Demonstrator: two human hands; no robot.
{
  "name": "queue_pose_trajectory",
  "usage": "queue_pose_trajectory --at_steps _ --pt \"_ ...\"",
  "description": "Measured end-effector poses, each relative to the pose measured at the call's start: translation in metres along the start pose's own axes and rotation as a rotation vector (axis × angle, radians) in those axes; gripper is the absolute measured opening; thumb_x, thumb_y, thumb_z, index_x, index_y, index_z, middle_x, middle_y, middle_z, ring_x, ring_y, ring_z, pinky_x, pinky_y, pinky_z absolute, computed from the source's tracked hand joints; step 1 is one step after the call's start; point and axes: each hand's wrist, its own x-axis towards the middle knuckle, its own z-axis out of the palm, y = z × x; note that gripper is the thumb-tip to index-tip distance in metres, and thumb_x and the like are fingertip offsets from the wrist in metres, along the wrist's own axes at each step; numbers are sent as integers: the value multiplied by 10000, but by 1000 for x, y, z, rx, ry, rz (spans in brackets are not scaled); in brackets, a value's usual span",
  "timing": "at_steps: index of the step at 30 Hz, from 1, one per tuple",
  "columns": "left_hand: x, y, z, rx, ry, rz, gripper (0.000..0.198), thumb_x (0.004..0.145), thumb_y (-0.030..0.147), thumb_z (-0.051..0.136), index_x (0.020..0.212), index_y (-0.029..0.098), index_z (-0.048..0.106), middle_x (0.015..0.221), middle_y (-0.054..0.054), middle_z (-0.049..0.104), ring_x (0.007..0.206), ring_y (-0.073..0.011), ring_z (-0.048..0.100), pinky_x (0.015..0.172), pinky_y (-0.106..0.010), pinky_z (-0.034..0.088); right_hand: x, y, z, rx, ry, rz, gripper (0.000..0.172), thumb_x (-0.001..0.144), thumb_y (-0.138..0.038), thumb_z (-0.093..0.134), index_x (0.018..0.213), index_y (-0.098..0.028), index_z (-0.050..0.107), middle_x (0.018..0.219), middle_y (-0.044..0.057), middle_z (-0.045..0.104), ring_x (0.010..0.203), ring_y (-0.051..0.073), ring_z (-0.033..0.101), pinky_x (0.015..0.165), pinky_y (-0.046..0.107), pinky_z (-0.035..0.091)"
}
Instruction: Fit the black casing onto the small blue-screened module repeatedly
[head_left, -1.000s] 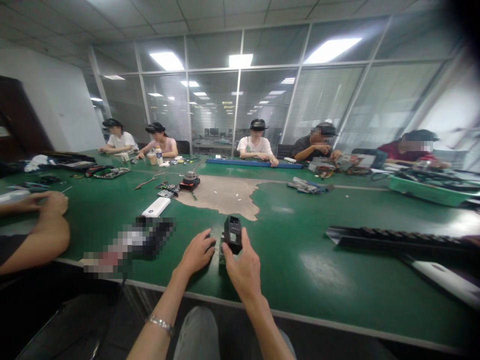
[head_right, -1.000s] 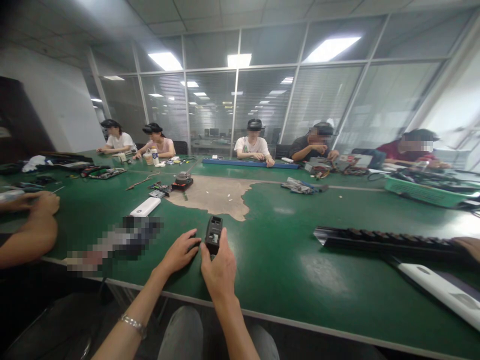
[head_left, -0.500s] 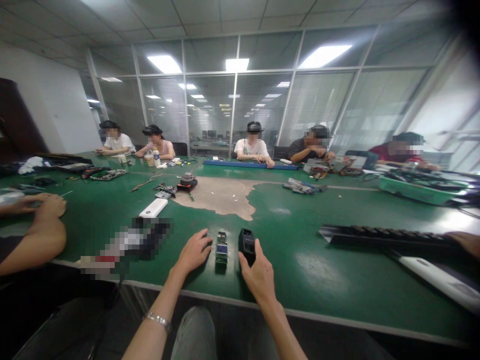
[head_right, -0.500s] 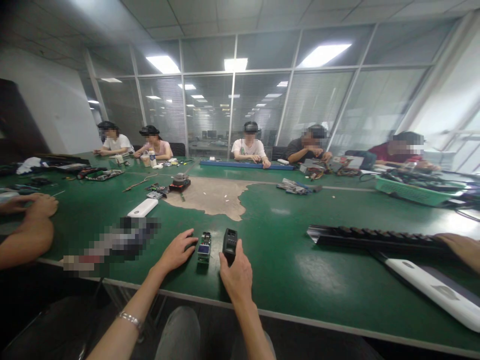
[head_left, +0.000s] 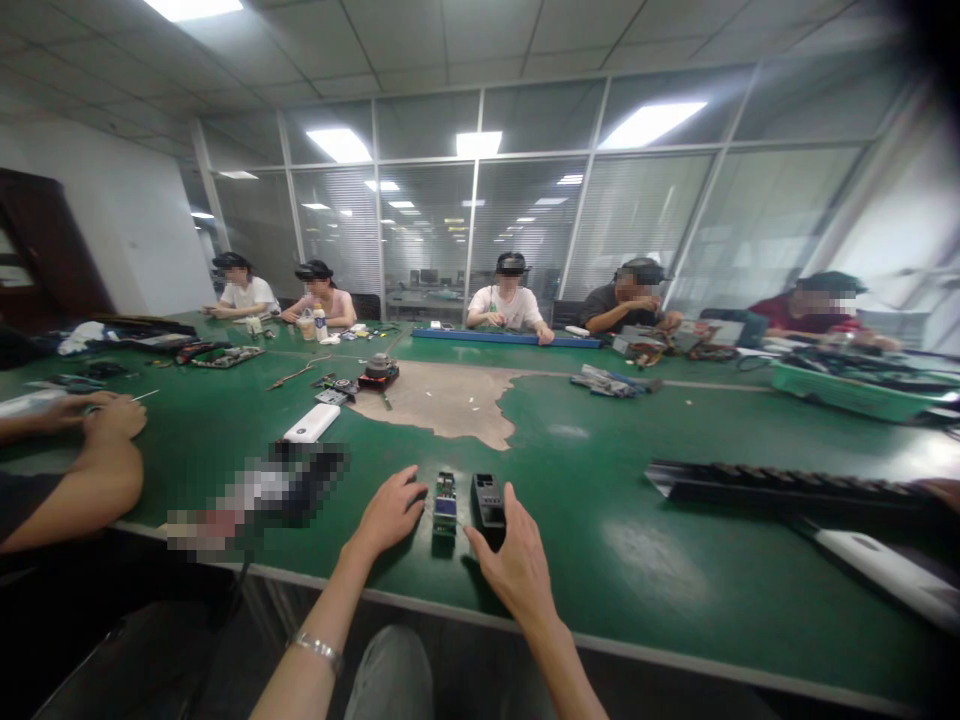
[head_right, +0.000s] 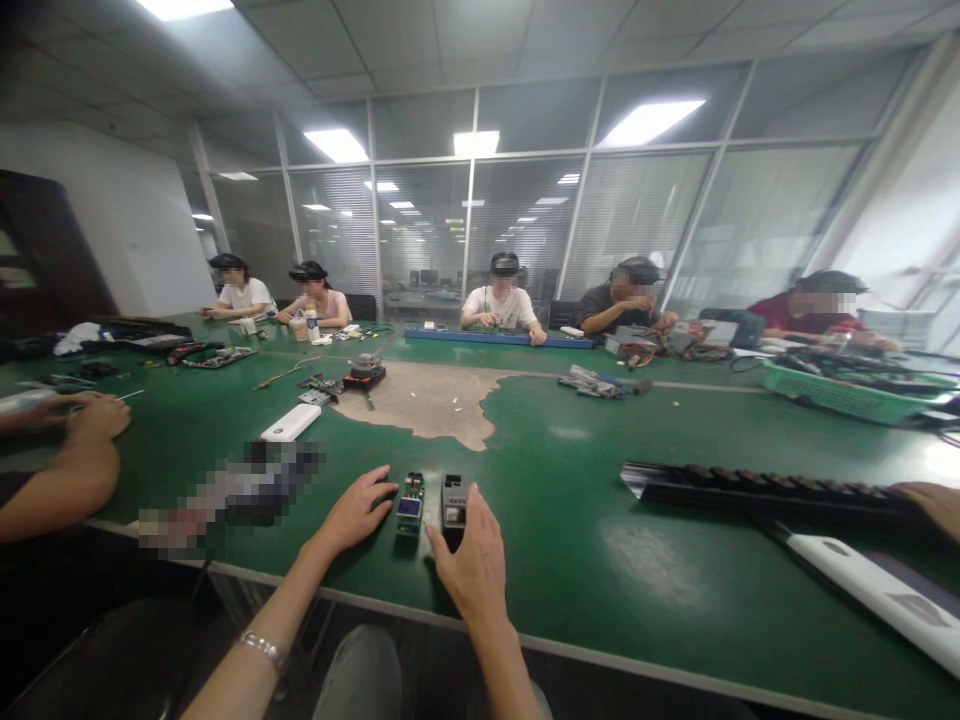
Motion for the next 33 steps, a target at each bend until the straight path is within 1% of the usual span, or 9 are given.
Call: queue_pose_trajectory --at_steps 2,4,8,10,14,19,23,28,33 --pt "0 0 0 1 -4 5 332 907 318 501 1193 219 638 1414 -100 473 1304 -233 442 1110 -400 336 1 -1 -1 -23 12 -15 896 809 -552 550 1490 -104 178 1488 177 339 1373 317 302 1092 485 305" --pt "1 0 0 1 -5 8 334 906 312 502 1200 220 632 1418 -100 469 1307 -234 439 1110 -403 336 1 -3 -2 -45 -7 -12 920 803 -544 555 1506 -135 124 1523 162 273 1404 328 230 1097 509 286" --pt "1 0 0 -5 -3 11 357 899 300 511 1233 219 606 1424 -98 464 1311 -240 433 1106 -421 341 0 -6 -5 -62 -78 -30 912 820 -459 543 1517 -177 28 1555 136 199 1426 318 169 1101 515 269" --pt "1 0 0 -7 1 18 361 898 298 511 1239 220 601 1423 -96 466 1310 -239 434 1106 -421 343 0 -7 -6 -73 -126 -42 877 833 -409 527 1518 -194 24 1555 130 202 1427 312 176 1103 521 257" --pt "1 -2 1 -10 10 22 356 895 297 517 1232 223 606 1419 -96 471 1307 -240 439 1106 -419 344 -2 -9 -7 -85 -202 -46 807 850 -325 489 1518 -229 48 1537 106 266 1425 287 198 1101 526 249" --pt "1 -1 1 -20 17 19 339 897 306 519 1207 219 623 1411 -98 478 1300 -244 448 1102 -416 349 -3 -6 -2 -87 -208 -39 729 872 -287 443 1514 -202 110 1502 121 338 1415 260 236 1100 516 252" --pt "0 -1 0 -18 17 22 330 898 307 519 1197 219 628 1413 -98 477 1302 -240 446 1107 -411 341 -4 -3 0 -86 -210 -43 680 888 -271 410 1509 -191 145 1497 122 347 1405 254 264 1103 514 249" --pt "1 -3 2 -9 11 16 357 901 310 515 1234 219 604 1418 -97 473 1314 -238 432 1113 -416 333 -4 -5 -1 -74 -198 -54 706 888 -279 420 1515 -208 102 1507 114 330 1408 259 257 1101 524 252" --pt "2 -4 2 -5 20 16 376 912 325 496 1259 208 582 1412 -101 480 1308 -235 439 1107 -410 343 -4 -7 -3 -68 -186 -48 753 873 -261 429 1518 -211 43 1531 103 282 1427 261 201 1102 529 255"
